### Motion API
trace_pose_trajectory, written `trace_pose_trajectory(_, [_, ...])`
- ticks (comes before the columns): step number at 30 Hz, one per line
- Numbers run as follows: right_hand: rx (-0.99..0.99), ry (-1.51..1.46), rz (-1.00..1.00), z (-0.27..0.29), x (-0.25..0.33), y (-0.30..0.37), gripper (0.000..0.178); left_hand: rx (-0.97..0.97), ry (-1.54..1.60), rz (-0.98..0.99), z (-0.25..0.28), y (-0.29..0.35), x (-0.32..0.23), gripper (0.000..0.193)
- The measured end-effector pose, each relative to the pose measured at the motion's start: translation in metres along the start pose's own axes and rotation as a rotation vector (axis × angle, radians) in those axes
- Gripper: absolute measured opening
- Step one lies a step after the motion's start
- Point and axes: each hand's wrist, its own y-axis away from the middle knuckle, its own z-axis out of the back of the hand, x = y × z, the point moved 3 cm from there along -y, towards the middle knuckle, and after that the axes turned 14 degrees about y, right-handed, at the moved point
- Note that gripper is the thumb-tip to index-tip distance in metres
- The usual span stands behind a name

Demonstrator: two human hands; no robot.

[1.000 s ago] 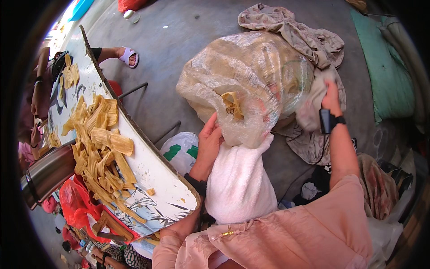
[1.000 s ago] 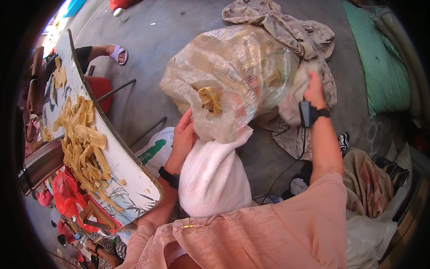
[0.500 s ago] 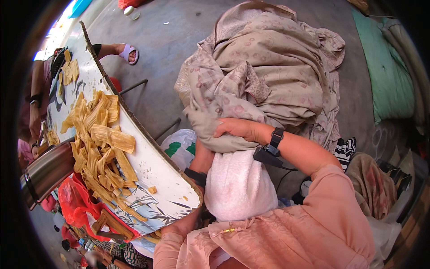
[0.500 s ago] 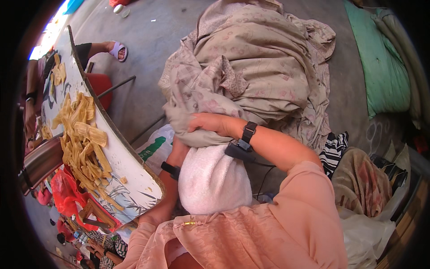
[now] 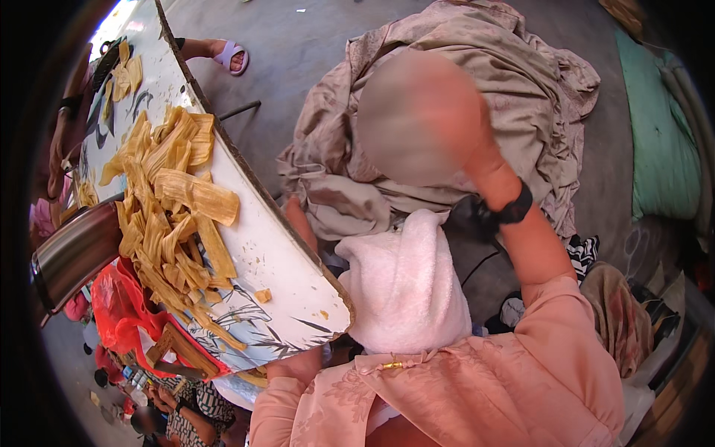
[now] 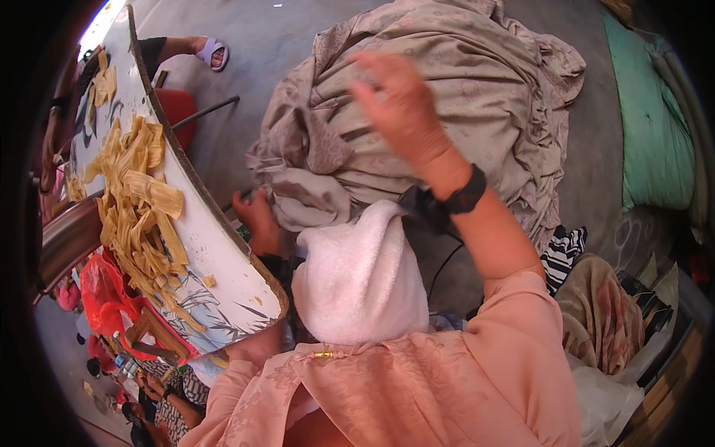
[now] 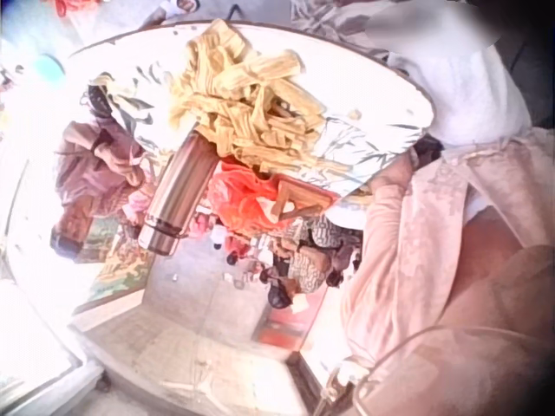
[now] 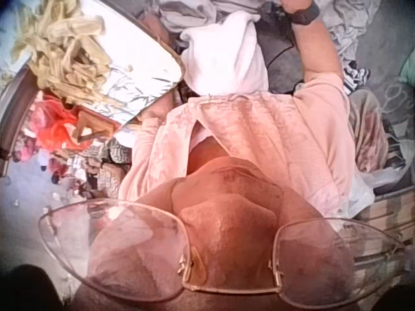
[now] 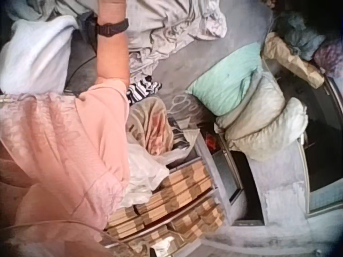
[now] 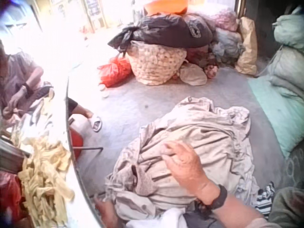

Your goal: The person takes dried tofu strips from large bags and uses a small wooden jig to fold each strip into a knot.

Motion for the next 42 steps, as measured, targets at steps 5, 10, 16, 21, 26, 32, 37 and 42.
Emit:
trace_pose_trajectory(5, [0.091, 0.677, -0.066, -0.046, -0.064, 0.114, 0.052, 0.415, -0.273, -0.411, -0.054, 0.058, -0.055, 0.055])
trace_pose_trajectory(10, [0.512, 0.676, 0.08, -0.115, -0.06, 0.229, 0.042, 0.892, -0.592, -0.316, -0.066, 0.085, -0.01, 0.05])
trace_pose_trajectory(16, [0.894, 0.457, -0.371, -0.098, -0.049, 0.1, 0.019, 0.764, -0.561, -0.106, -0.042, 0.07, 0.024, 0.055])
trace_pose_trajectory(21, [0.773, 0.046, -0.039, -0.161, -0.05, 0.014, 0.04, 0.714, -0.487, 0.073, -0.045, 0.082, 0.012, 0.061])
trace_pose_trajectory(26, [0.396, -0.482, -0.094, -0.202, -0.037, -0.096, 0.082, 0.69, -0.387, -0.01, -0.061, 0.097, -0.008, 0.064])
trace_pose_trajectory(32, [0.274, -0.002, 0.099, -0.188, 0.033, -0.06, 0.043, 0.424, -0.338, -0.051, -0.048, 0.085, -0.001, 0.05])
trace_pose_trajectory(37, [1.016, 0.612, -0.153, -0.191, -0.003, 0.009, 0.042, 0.526, -0.284, 0.238, -0.047, 0.1, 0.011, 0.037])
trace_pose_trajectory(42, [0.831, 0.254, 0.082, -0.232, -0.017, -0.012, 0.026, 0.631, -0.217, 0.248, -0.06, 0.107, 0.012, 0.037])
